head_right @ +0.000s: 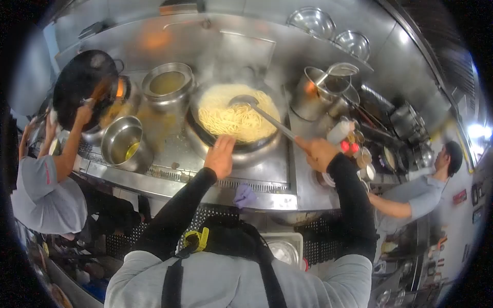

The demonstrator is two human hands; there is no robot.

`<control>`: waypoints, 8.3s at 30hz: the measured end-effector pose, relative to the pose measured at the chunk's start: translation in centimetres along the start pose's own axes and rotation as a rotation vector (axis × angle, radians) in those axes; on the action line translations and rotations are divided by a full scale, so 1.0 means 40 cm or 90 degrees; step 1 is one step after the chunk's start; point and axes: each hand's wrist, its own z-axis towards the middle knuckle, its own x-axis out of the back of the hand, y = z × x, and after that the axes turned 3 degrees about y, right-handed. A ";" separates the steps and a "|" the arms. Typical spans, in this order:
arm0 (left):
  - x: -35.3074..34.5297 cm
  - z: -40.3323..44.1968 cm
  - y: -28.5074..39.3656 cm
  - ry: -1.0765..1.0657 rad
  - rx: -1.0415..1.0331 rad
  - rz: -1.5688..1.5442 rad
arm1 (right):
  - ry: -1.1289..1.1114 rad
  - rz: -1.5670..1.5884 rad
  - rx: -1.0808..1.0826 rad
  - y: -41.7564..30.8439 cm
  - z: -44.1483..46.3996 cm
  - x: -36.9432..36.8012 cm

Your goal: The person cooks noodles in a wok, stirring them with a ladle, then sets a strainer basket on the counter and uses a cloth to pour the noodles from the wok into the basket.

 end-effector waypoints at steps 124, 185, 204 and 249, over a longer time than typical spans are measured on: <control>0.008 0.009 -0.011 -0.085 -0.043 -0.002 | 0.251 0.910 -0.433 -0.096 0.148 -0.404; 0.004 0.003 -0.002 -0.062 0.004 0.007 | -0.021 -0.110 0.045 -0.122 0.047 0.043; -0.015 0.009 -0.007 0.026 -0.064 -0.016 | 0.048 0.050 -0.216 -0.218 -0.270 -0.165; -0.019 0.009 -0.001 -0.054 0.005 -0.002 | 0.423 0.506 -0.459 -0.190 -0.065 -0.587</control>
